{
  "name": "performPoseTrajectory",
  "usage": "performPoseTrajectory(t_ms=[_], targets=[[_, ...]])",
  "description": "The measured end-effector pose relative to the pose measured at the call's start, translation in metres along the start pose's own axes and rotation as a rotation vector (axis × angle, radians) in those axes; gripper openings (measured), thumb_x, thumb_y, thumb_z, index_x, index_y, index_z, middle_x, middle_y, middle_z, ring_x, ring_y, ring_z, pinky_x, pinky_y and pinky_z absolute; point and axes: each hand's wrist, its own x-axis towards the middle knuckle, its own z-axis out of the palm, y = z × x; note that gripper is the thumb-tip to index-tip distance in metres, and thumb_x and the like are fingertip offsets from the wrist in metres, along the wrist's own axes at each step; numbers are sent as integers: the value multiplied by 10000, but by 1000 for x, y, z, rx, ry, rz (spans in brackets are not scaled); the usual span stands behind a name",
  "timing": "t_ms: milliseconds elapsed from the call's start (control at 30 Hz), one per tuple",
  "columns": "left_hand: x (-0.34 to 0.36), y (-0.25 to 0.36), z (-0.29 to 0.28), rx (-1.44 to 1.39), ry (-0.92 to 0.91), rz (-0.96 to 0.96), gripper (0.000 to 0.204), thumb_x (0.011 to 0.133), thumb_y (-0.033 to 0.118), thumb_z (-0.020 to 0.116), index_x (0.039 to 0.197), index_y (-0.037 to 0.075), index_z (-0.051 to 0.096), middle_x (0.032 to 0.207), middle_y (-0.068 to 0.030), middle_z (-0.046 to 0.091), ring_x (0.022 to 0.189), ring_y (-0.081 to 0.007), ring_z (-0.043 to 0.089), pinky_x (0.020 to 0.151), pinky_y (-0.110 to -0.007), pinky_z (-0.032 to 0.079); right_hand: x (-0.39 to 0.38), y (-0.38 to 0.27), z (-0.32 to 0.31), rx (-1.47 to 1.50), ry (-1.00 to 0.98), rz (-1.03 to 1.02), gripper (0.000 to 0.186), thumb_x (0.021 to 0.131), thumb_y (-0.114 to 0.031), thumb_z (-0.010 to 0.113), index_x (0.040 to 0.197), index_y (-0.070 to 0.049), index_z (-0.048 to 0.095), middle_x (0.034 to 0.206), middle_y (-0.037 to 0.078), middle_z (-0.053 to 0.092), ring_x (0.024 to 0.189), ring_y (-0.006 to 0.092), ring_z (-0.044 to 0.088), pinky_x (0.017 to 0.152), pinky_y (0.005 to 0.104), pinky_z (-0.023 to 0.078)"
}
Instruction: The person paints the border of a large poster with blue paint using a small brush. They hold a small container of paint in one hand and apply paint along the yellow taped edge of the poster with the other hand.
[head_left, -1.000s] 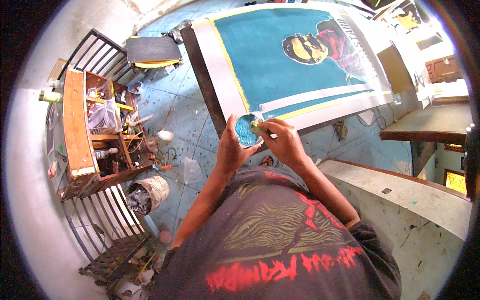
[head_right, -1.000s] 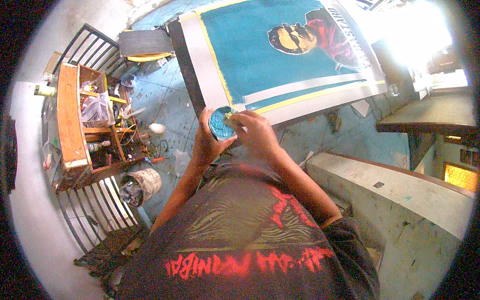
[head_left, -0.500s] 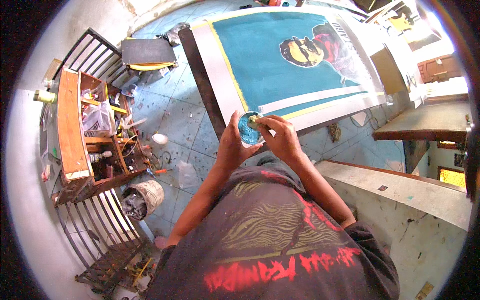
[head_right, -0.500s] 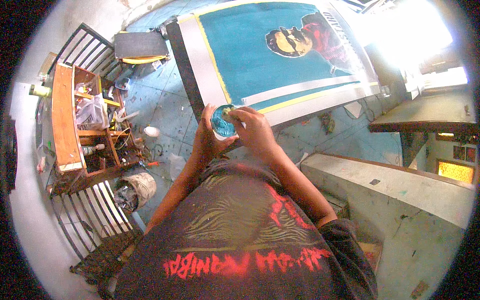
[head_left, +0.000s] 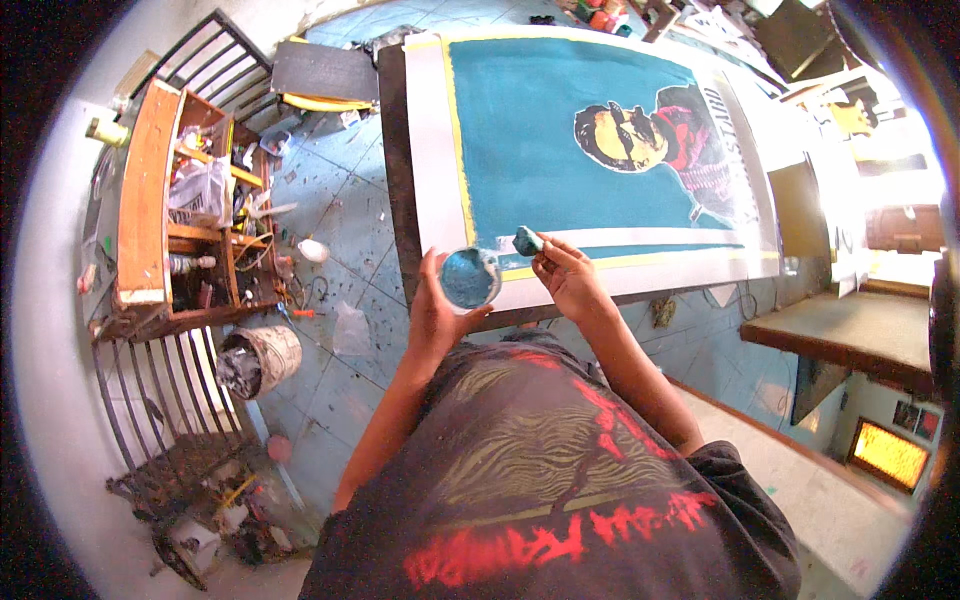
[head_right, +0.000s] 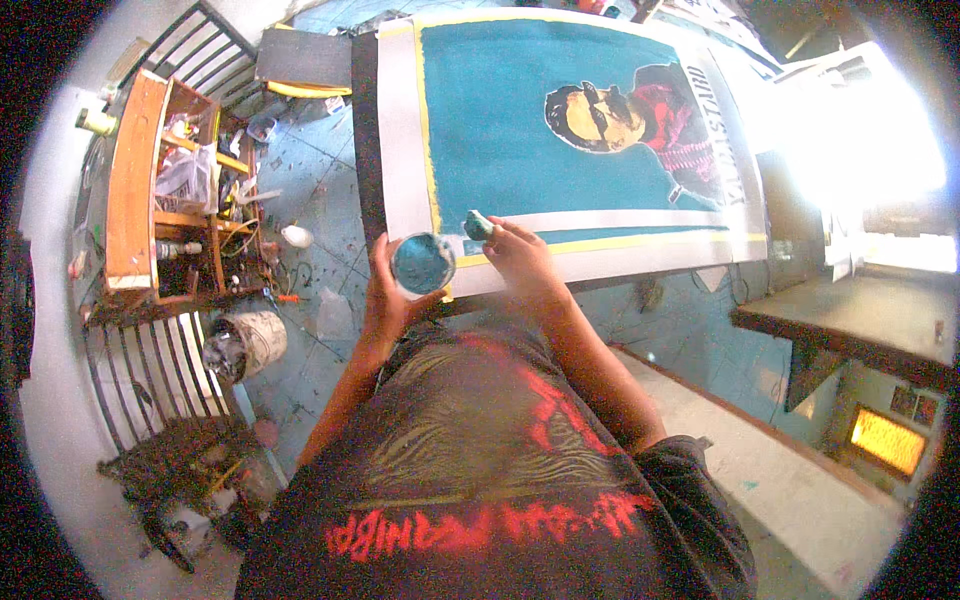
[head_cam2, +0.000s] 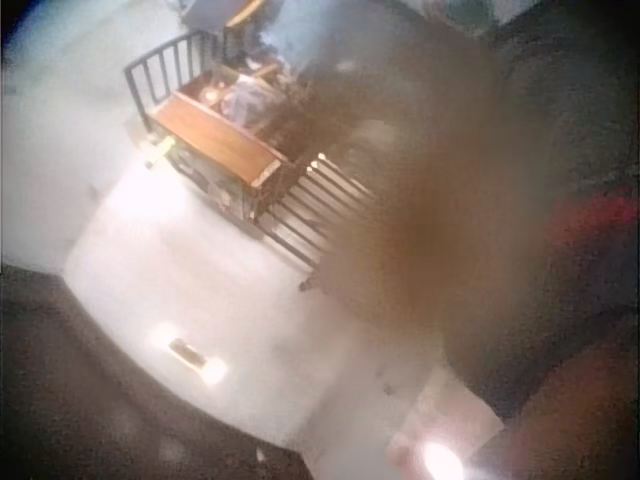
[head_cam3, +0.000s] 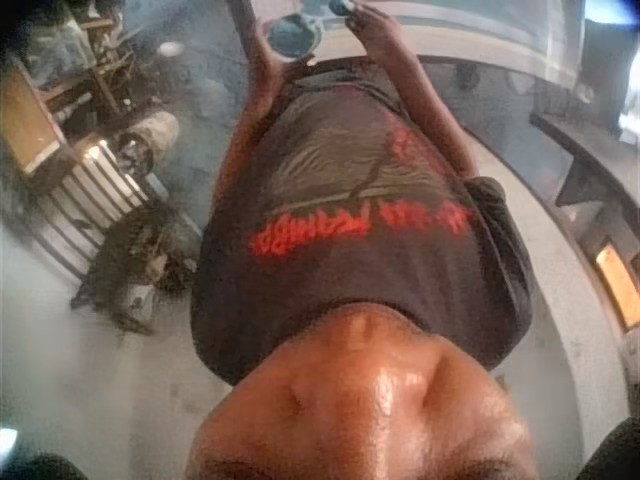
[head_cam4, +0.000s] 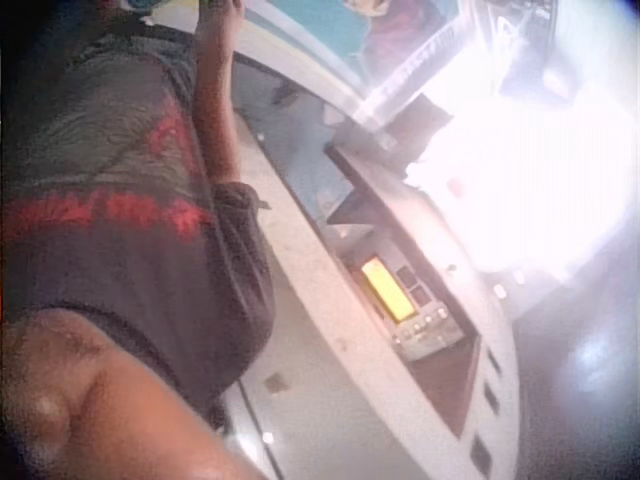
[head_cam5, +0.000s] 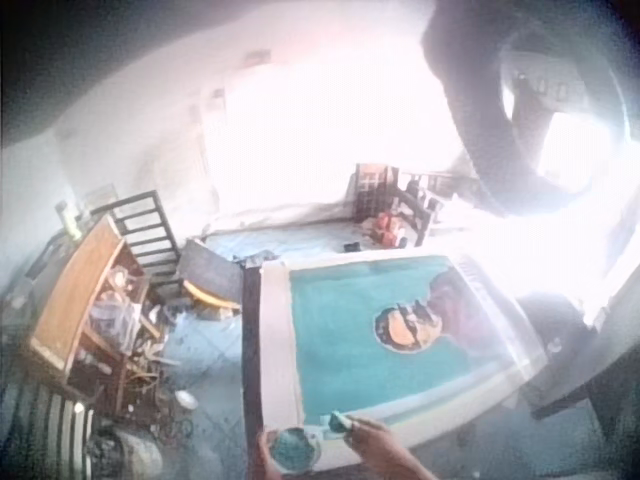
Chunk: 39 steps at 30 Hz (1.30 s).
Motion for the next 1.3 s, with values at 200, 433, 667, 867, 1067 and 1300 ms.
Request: performPoseTrajectory(t_ms=[200,433,667,867,1067,1300], targets=[[-57,16,18,73,190,-256,1142,620,229,920,1459,-17,184,1316,-235,505,1218,-372,515,1036,-447,414,37,1,-52,373,-40,431,301,985,-108,559,1241,49,579,1066,93,654,927,151,628,863,267,533],[-111,43,38,92,369,-407,1144,637,262,919,1454,-24,172,1323,-226,506,1194,-347,534,1022,-440,428,88,18,-36,-796,-436,-198,200,904,-139,626,1074,-62,698,1016,151,694,848,262,675,750,383,540],[-125,73,39,67,468,-535,1141,637,245,919,1456,-27,174,1341,-222,492,1208,-337,528,1009,-424,445,112,54,-7,-865,-688,-577,142,855,-49,633,987,-39,683,984,153,683,881,365,663,749,431,549],[-137,79,42,81,507,-586,1131,638,227,916,1456,-28,178,1348,-220,487,1210,-330,529,1013,-416,442,109,59,2,-853,-819,-592,151,858,-55,617,996,-43,679,999,147,681,884,357,665,752,425,555],[-143,81,40,145,514,-632,1135,634,226,918,1457,-29,179,1364,-233,479,1221,-338,523,1008,-415,448,105,72,5,-870,-858,-640,161,868,-55,596,1007,-41,676,1035,146,677,914,355,659,775,429,557],[-140,87,40,84,517,-708,1146,633,229,918,1467,-15,170,1392,-258,449,1238,-352,509,1005,-426,452,111,82,-2,-962,-914,-642,184,866,-47,590,1028,-43,678,1079,153,674,952,354,656,807,426,558]])
